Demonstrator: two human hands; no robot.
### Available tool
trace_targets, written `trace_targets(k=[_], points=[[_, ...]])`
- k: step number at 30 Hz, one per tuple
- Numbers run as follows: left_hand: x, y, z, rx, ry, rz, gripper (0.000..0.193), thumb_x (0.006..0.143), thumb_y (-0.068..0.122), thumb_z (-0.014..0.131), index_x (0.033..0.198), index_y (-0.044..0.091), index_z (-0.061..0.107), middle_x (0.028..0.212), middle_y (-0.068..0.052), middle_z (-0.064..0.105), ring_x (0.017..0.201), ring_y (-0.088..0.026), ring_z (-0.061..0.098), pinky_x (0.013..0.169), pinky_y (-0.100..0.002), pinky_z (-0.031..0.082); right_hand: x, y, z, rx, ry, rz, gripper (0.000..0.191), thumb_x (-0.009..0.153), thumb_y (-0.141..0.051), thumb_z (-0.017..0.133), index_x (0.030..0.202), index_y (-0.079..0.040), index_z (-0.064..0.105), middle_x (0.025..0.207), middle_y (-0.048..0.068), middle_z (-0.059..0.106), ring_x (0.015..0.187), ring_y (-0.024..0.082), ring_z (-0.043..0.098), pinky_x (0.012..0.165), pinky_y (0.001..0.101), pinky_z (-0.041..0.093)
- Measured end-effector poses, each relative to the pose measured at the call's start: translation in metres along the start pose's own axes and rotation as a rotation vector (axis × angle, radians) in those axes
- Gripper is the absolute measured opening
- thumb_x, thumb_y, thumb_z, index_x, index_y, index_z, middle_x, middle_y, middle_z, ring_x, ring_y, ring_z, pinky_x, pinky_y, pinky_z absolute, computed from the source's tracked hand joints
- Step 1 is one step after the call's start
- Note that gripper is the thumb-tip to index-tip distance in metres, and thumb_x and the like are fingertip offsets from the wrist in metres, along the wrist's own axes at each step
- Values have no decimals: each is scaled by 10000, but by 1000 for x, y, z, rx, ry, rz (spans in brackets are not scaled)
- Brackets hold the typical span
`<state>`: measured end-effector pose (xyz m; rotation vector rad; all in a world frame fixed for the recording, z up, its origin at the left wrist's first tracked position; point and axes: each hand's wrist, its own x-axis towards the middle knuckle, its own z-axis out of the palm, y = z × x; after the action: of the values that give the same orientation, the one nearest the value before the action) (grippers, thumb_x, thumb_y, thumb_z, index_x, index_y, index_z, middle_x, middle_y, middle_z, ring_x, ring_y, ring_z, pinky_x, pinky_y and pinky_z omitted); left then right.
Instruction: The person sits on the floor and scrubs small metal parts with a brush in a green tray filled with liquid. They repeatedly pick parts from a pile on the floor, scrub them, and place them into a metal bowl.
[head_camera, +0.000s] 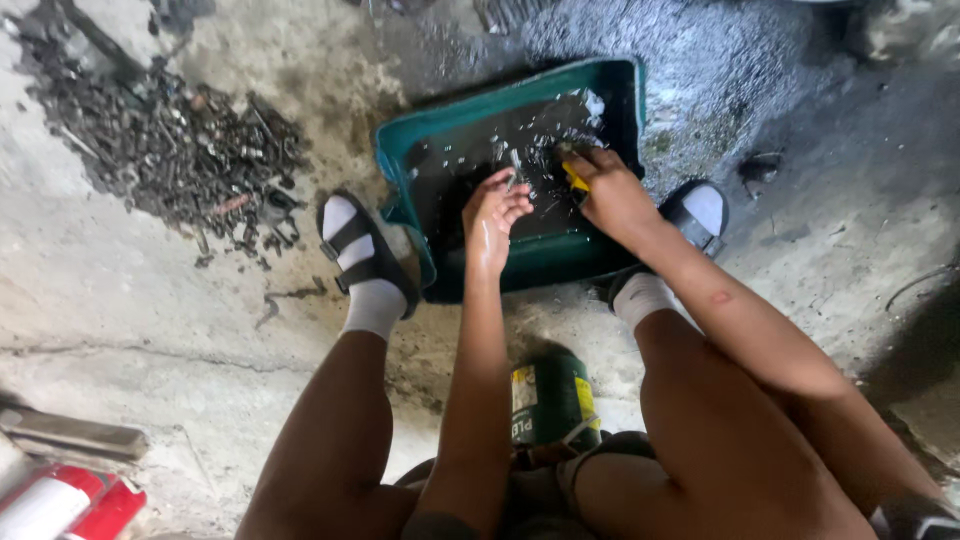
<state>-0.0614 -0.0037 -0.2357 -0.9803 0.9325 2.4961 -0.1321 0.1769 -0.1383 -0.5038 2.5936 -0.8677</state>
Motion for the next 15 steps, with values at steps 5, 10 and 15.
trace_targets(k=[5, 10, 15], points=[[-12, 9, -3, -85, 6, -61, 366, 973, 164, 565, 1269, -49, 596, 1190, -240, 708, 1036, -301, 728, 944, -400, 582, -6, 0, 7, 522, 57, 313, 322, 1004, -116, 740, 1309, -30, 682, 1176, 166, 730, 1030, 297, 708, 895, 352, 561], [-17, -2, -3, 27, 29, 7, 358, 1027, 168, 597, 1293, -72, 612, 1241, -258, 693, 1111, -332, 720, 994, -426, 581, -31, -6, -9, 707, 136, 233, 363, 1010, -150, 703, 1350, -36, 647, 1246, 125, 702, 1018, 158, 675, 885, 293, 548], [-21, -19, 3, 129, 30, 130, 392, 1078, 216, 611, 1307, -101, 644, 1213, -238, 684, 1051, -314, 683, 947, -454, 577, -35, -11, -9, 470, 20, 14, 297, 964, -137, 743, 1248, -57, 720, 1179, 130, 758, 921, 198, 712, 788, 321, 587]])
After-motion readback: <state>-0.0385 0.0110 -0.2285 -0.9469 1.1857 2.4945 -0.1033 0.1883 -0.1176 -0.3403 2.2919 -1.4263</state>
